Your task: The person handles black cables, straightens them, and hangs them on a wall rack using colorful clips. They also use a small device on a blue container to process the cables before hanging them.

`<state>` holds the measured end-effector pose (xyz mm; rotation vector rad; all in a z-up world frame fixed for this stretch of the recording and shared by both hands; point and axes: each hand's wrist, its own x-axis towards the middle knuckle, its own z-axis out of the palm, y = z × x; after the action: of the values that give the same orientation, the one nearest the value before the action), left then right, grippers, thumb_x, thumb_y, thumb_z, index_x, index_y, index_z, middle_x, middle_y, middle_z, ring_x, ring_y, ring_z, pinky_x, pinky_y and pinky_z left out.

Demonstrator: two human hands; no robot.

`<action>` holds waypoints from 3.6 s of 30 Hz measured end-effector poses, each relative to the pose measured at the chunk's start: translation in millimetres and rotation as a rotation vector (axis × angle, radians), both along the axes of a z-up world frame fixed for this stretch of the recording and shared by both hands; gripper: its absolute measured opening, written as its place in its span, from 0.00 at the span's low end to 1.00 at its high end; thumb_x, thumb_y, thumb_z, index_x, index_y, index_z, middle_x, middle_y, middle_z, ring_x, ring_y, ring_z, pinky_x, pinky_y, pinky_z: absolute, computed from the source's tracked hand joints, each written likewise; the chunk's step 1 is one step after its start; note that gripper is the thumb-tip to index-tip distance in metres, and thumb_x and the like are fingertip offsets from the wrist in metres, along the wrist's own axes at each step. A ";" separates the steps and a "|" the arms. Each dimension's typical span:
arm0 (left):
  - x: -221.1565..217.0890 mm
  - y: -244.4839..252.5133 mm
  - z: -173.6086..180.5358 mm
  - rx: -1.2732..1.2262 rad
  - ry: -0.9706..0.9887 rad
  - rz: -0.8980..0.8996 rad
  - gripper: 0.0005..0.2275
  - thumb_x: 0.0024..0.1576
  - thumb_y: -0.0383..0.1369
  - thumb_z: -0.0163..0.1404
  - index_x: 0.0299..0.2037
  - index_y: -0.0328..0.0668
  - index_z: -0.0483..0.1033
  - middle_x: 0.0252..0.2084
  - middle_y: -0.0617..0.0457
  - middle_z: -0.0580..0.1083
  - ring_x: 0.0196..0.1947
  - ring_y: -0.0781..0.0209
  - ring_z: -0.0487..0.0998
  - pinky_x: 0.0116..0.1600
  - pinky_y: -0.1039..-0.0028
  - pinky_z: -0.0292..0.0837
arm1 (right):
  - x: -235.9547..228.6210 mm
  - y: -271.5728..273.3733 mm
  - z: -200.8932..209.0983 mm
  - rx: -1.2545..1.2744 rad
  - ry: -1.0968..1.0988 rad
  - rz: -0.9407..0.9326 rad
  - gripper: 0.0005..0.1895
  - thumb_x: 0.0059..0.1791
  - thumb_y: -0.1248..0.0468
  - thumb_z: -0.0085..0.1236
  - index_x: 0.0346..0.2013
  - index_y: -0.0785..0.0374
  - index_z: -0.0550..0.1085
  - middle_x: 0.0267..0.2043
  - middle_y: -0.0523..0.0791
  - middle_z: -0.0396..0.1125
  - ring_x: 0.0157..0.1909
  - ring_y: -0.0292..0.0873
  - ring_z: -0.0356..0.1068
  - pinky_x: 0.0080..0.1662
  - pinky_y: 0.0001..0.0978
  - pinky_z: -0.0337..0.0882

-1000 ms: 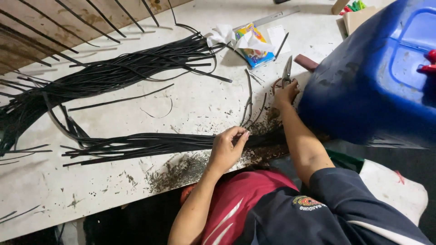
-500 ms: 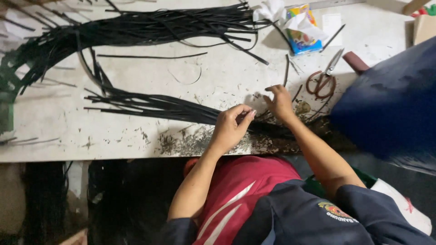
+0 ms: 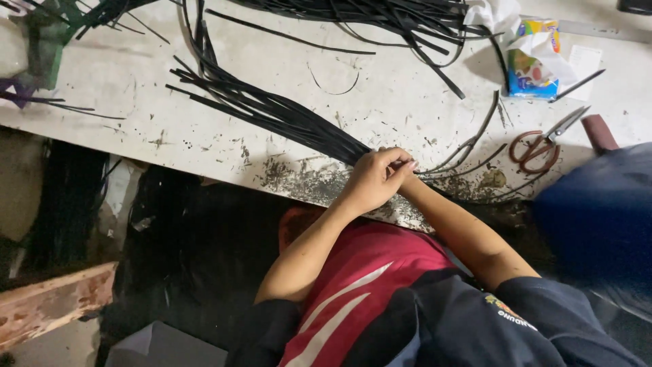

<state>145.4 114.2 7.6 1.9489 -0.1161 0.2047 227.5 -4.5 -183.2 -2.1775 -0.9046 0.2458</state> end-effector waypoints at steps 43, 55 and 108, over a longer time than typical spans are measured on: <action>-33.0 6.2 101.3 0.014 -0.475 0.146 0.08 0.66 0.26 0.47 0.52 0.31 0.74 0.45 0.43 0.76 0.50 0.45 0.80 0.57 0.60 0.75 | -21.1 -27.9 261.8 0.743 0.217 -0.049 0.07 0.44 0.75 0.67 0.36 0.73 0.80 0.18 0.51 0.70 0.19 0.37 0.65 0.26 0.28 0.68; -71.9 -18.1 105.2 0.082 -0.417 0.218 0.07 0.67 0.29 0.45 0.48 0.31 0.70 0.44 0.43 0.73 0.46 0.50 0.76 0.53 0.66 0.74 | -40.7 -52.1 256.0 0.771 0.274 0.199 0.09 0.47 0.70 0.64 0.42 0.66 0.78 0.35 0.45 0.75 0.28 0.31 0.69 0.30 0.16 0.71; -33.5 -35.7 192.2 0.246 -0.337 -0.273 0.10 0.69 0.31 0.43 0.36 0.37 0.74 0.29 0.48 0.73 0.35 0.50 0.79 0.47 0.62 0.74 | -127.0 -206.8 364.8 0.518 -0.319 -0.322 0.01 0.50 0.73 0.61 0.34 0.70 0.78 0.28 0.51 0.71 0.27 0.50 0.70 0.33 0.36 0.69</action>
<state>111.9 78.6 199.8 2.1009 -0.6510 0.3486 100.6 -211.3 181.6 -1.8534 -0.6728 -0.4576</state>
